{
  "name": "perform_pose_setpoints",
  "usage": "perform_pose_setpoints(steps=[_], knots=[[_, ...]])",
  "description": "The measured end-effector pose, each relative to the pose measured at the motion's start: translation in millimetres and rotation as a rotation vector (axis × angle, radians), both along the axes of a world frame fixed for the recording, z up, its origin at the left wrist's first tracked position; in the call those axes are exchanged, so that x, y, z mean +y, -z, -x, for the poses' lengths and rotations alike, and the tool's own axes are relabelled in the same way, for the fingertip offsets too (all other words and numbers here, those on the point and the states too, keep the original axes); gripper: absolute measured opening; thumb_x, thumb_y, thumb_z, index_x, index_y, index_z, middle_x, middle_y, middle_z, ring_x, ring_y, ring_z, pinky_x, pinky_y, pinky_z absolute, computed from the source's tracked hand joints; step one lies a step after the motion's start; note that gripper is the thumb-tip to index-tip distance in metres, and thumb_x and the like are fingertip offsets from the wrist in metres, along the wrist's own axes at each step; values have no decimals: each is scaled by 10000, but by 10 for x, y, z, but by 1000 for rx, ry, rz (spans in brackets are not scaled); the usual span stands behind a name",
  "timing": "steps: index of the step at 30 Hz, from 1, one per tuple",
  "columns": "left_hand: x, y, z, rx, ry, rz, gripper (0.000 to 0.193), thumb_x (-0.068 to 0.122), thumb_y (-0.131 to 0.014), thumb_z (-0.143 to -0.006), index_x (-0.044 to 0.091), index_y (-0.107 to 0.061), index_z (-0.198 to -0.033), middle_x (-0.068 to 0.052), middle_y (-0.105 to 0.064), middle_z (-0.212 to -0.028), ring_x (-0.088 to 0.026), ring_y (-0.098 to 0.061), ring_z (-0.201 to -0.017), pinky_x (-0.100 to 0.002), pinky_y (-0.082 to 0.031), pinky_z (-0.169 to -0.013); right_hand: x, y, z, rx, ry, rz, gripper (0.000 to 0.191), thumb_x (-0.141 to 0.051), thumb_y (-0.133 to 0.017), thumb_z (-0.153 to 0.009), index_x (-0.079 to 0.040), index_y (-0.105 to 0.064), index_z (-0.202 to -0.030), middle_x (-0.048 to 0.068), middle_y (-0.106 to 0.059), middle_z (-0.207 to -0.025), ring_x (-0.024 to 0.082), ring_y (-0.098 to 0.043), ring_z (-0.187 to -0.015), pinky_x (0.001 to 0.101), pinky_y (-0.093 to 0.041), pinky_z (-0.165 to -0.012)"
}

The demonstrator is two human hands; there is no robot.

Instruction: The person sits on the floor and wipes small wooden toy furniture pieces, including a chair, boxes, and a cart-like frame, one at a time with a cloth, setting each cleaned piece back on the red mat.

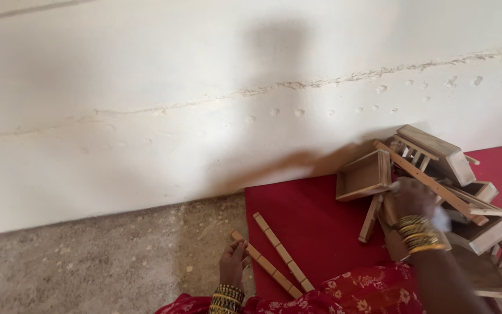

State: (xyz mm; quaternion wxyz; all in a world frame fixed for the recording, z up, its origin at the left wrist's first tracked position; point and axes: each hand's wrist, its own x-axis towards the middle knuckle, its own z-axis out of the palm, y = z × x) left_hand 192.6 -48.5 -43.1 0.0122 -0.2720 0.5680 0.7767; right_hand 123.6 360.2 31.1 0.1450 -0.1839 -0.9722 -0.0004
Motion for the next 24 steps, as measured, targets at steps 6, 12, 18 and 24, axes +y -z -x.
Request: perform_pose_setpoints(steps=[6,12,18,24], knots=[[76,115,42,26,29,-52,237,180,-650,-984,25,-690,-1159,-15,-645,-764,-67,-561,-590,-228,-480,-494,-1394,295,-163,-345,-389,217,240,-240,-633,-967,-99,-692,-1152,97,-719,-1085,204,-728,-939,353,-592,-871],[15,117,-12,72,53,-75,220,190,-675,-979,28,-684,-1128,-12,-585,-712,-84,-468,-538,-239,-395,-455,-2340,351,-516,-729,-237,768,346,-325,-587,-1046,-11,-619,-1188,156,-702,-1168,239,-725,-982,370,-611,-852],[-26,100,54,115,43,-165,190,175,-646,-987,45,-659,-1125,1,-568,-718,-70,-464,-547,-236,-386,-459,-2369,323,-524,-887,-530,509,231,-276,-602,-1025,-87,-649,-1148,136,-679,-1140,252,-691,-999,374,-588,-853],[-72,124,64,171,26,-183,267,233,-670,-973,26,-662,-1141,-13,-598,-769,-92,-477,-584,-250,-397,-472,-2257,429,-556,-668,-394,679,284,-136,-768,-861,-127,-672,-1128,66,-685,-1125,201,-678,-1006,359,-565,-844]])
